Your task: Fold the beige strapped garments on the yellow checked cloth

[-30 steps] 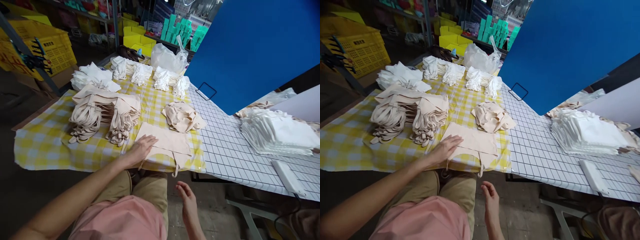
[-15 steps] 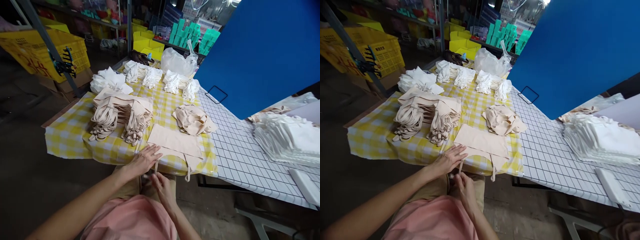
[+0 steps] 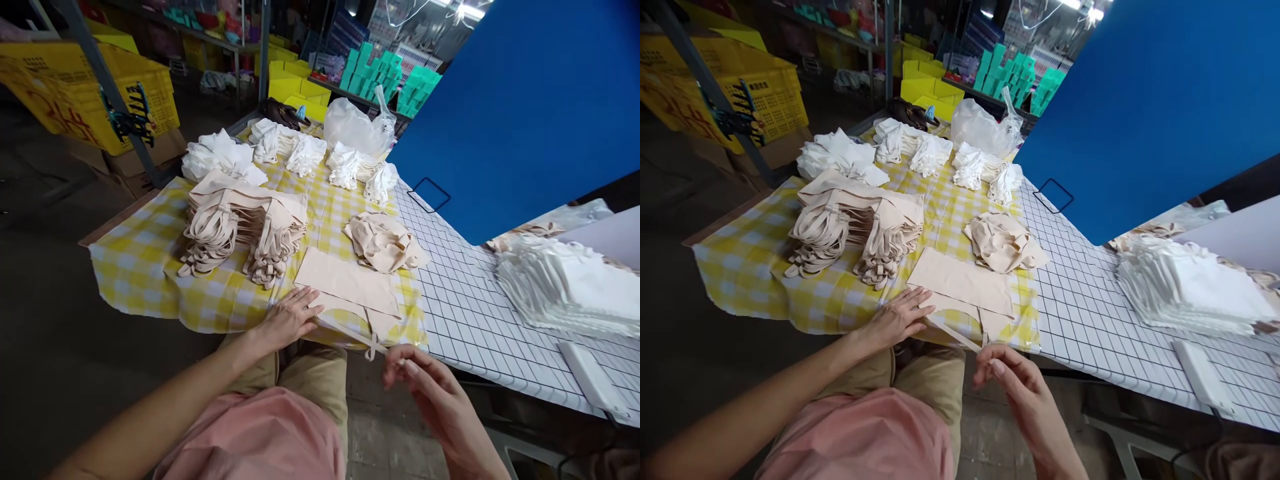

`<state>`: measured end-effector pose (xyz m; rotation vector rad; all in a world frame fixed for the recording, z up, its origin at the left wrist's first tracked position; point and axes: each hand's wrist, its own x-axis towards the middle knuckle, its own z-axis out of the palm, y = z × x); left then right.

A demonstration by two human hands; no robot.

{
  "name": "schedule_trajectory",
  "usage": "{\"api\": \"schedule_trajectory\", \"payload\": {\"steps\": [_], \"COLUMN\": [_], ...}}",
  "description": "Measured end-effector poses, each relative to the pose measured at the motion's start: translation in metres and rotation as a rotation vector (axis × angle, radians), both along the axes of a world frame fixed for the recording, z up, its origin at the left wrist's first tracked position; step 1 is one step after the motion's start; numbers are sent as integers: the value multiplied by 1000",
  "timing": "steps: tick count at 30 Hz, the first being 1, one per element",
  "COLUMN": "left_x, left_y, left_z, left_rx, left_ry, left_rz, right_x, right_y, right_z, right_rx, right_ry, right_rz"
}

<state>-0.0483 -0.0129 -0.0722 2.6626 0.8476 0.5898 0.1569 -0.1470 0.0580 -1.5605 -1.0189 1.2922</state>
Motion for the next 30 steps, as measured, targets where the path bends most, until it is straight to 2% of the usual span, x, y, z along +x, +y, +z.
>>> {"api": "schedule_trajectory", "payload": {"steps": [5, 9, 12, 15, 20, 22, 24, 27, 30], "left_x": [0, -2, -2, 2, 22, 31, 37, 42, 43], "left_y": [3, 3, 2, 1, -4, -7, -8, -9, -8], "left_z": [5, 10, 17, 33, 73, 83, 88, 86, 81], "left_rx": [-32, -71, -98, -131, -244, -327, -476, -759, -929], "left_ry": [15, 42, 58, 12, -303, -419, -516, -646, -753], "left_rz": [-17, -29, -24, -9, -65, -73, -37, -6, 13], "right_x": [-3, -6, -6, -7, -21, -28, -33, -34, -35], "right_y": [13, 37, 50, 55, 59, 62, 63, 63, 62], "right_z": [-2, -10, -15, -20, -24, -23, -23, -25, -28], "right_rx": [-5, 72, 134, 163, 132, 148, 165, 165, 167], "right_ry": [231, 242, 167, 16, -236, -282, -304, -323, -323], "right_rz": [-56, -205, -235, -205, -104, -82, -80, -92, -77]}}
